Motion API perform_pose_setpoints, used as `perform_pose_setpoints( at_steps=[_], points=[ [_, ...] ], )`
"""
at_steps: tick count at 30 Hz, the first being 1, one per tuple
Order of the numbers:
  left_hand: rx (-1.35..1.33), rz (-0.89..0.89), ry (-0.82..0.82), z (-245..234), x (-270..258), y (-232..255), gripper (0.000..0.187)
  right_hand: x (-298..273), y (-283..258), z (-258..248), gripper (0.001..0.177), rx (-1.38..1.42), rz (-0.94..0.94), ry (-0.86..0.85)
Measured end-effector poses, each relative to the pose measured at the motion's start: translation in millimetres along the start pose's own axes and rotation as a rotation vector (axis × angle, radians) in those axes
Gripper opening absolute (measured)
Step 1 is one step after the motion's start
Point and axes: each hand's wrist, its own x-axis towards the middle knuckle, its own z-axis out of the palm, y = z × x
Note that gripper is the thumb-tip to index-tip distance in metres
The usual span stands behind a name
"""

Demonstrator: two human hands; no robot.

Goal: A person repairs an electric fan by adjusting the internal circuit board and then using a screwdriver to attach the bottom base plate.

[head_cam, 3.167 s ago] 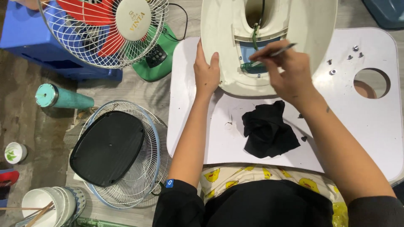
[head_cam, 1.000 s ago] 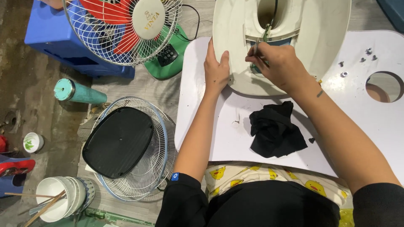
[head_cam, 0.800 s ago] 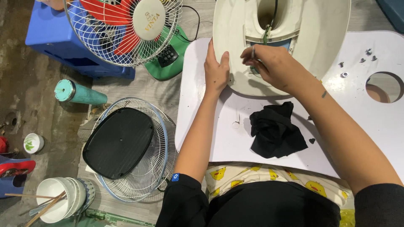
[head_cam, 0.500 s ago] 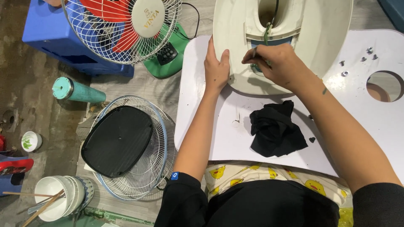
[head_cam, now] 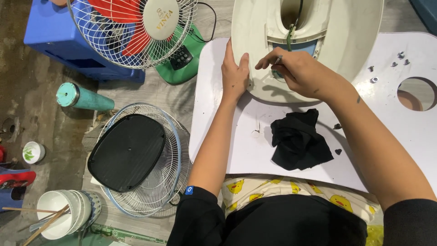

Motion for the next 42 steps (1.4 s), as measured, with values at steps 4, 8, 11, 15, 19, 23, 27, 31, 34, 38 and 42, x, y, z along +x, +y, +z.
perform_pose_setpoints(
  at_steps=[4, 8, 11, 15, 19, 23, 27, 31, 34, 38, 42],
  points=[
    [-0.001, -0.008, -0.012, -0.4, -0.8, 1.0, 0.057, -3.4, 26.6, 10.7, 0.023, -0.125, -0.149, 0.109],
    [0.0, -0.01, -0.008, -0.5, -1.5, 4.5, 0.054, -5.0, 27.0, 14.2, 0.017, -0.151, -0.209, 0.225],
    [0.003, -0.011, -0.006, -0.4, -1.4, 5.0, 0.054, -5.3, 29.1, 21.0, 0.017, -0.219, -0.198, 0.285],
    [-0.002, 0.005, -0.003, -0.1, -1.1, 2.6, 0.055, -4.8, 31.2, 34.7, 0.012, -0.317, -0.172, 0.407],
    [-0.002, 0.025, 0.002, -0.1, -1.5, 3.5, 0.053, -3.9, 25.4, 32.6, 0.014, -0.319, -0.179, 0.426],
    [-0.006, 0.012, -0.009, -1.6, -3.1, 10.0, 0.055, -2.3, 0.7, 16.4, 0.029, -0.067, -0.057, 0.229],
    [0.003, -0.017, -0.01, -1.3, -3.9, 11.0, 0.057, -0.6, -15.0, 9.5, 0.02, 0.023, 0.18, 0.05],
    [0.097, 0.116, 0.004, -0.5, -7.1, 6.6, 0.075, -2.4, 9.4, 13.5, 0.028, -0.107, -0.028, 0.142],
    [0.402, 0.419, 0.117, 4.1, -6.2, 0.8, 0.092, -1.9, 8.8, 9.0, 0.026, -0.18, -0.187, 0.242],
    [0.762, 0.575, 0.162, 5.0, -9.6, 10.8, 0.064, -3.5, 10.7, 9.6, 0.021, -0.202, -0.175, 0.31],
    [0.462, 0.863, -0.202, 0.7, -9.6, 10.6, 0.045, -5.5, 23.9, 10.8, 0.01, -0.27, -0.162, 0.333]
  ],
)
